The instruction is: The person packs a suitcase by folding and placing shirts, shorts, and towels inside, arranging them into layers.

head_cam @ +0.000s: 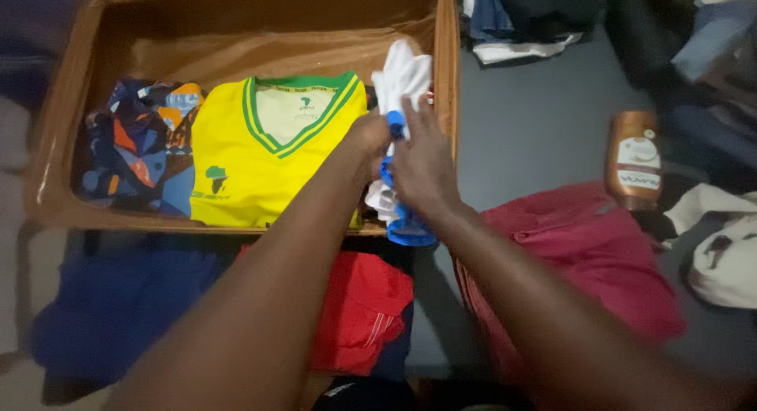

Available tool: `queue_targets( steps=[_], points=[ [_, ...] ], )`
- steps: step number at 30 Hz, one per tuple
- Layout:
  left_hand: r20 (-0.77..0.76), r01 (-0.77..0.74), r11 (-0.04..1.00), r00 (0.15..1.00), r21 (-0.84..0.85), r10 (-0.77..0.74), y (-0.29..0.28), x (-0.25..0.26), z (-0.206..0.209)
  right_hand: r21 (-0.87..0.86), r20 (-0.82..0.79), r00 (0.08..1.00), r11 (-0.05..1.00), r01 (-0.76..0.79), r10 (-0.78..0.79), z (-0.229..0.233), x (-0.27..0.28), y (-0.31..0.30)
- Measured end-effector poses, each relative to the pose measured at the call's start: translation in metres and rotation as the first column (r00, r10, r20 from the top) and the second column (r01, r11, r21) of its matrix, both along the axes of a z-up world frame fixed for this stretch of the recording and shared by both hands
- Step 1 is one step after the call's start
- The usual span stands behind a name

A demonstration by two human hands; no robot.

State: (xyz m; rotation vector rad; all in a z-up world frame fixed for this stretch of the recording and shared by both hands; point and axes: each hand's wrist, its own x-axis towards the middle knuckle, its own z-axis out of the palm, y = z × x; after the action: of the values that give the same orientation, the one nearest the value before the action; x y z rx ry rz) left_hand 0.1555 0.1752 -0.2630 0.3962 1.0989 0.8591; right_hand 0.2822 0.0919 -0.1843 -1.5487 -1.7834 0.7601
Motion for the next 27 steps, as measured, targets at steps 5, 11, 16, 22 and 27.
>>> queue_targets(
  steps=[5, 11, 16, 22, 27],
  points=[
    [-0.976, 0.580, 0.815, 0.184, 0.011, -0.118, 0.056, -0.003, -0.015, -0.190, -0.737, 0.668, 0.979, -0.068, -0.097, -0.025, 0.007, 0.018],
    [-0.911, 0.709, 0.659, -0.402, -0.249, 0.088, 0.023, 0.039, -0.021, -0.713, -0.696, 0.252, 0.602, -0.361, -0.673, -0.063, 0.010, 0.017],
    [-0.988, 0.480, 0.877, 0.133, -0.002, -0.075, -0.030, 0.071, 0.014, -0.680, -0.699, 0.133, 0.596, -0.428, -0.702, -0.097, 0.013, 0.026],
    [-0.963, 0.921, 0.294, -0.269, -0.256, 0.003, -0.039, 0.041, 0.041, -0.828, -0.559, 0.359, 0.521, -0.205, -0.747, -0.080, 0.007, 0.026],
    [-0.979, 0.809, 0.554, 0.190, 0.197, 0.071, -0.074, 0.014, 0.036, -0.621, -0.766, 0.141, 0.665, -0.414, -0.627, -0.085, -0.001, 0.043]
  ],
)
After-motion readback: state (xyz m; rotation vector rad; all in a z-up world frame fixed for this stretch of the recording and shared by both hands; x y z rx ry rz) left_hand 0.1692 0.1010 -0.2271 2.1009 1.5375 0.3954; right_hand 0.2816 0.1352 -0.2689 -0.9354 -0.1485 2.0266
